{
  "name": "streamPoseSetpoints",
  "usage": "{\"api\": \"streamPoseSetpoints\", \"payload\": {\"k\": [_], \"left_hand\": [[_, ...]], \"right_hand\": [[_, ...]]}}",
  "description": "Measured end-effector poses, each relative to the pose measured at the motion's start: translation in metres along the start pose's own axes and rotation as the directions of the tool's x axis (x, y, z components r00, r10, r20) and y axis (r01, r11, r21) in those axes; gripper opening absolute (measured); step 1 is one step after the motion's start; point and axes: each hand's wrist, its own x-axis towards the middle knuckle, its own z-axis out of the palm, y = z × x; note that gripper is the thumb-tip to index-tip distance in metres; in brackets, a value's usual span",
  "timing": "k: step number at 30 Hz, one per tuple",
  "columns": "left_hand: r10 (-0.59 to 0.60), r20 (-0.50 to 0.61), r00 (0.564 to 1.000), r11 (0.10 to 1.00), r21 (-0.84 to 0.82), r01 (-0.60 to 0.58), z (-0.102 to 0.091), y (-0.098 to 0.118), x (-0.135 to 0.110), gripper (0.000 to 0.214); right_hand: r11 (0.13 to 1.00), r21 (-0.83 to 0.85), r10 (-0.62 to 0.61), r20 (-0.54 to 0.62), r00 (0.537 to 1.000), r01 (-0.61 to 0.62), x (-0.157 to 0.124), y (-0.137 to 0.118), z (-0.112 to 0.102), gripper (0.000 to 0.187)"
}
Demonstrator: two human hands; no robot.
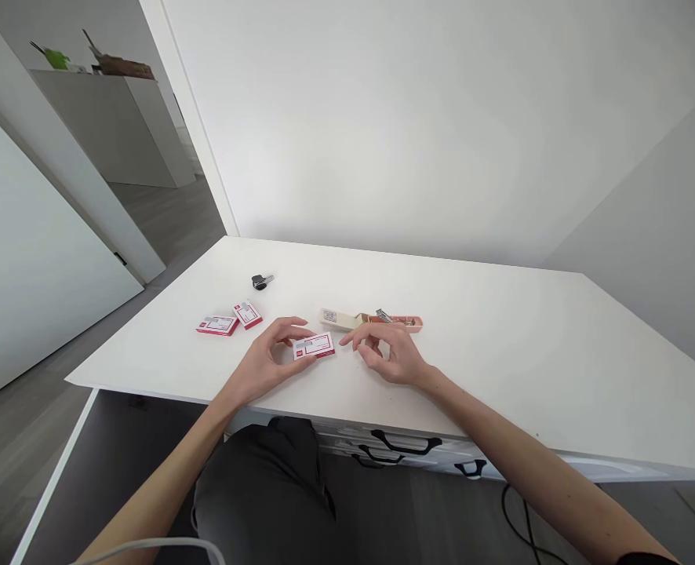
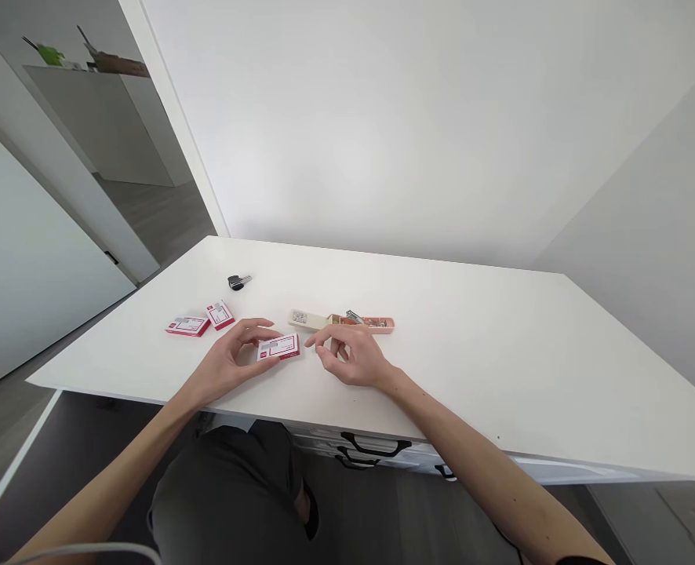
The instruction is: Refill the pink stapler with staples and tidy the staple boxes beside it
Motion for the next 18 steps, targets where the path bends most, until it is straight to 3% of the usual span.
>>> {"api": "streamPoseSetpoints", "payload": {"k": [14,18], "left_hand": [[-0.001,0.047,0.999,1.0,-0.014,0.001,-0.001,-0.01,-0.001,0.064],[0.004,0.057,0.998,0.998,-0.063,0.0,0.0,-0.009,-0.001,0.065]], "right_hand": [[0.962,0.147,0.207,0.164,0.964,-0.231,0.003,-0.009,0.001,0.005],[0.947,0.164,0.253,0.145,0.957,-0.275,0.003,-0.01,0.004,0.024]]}}
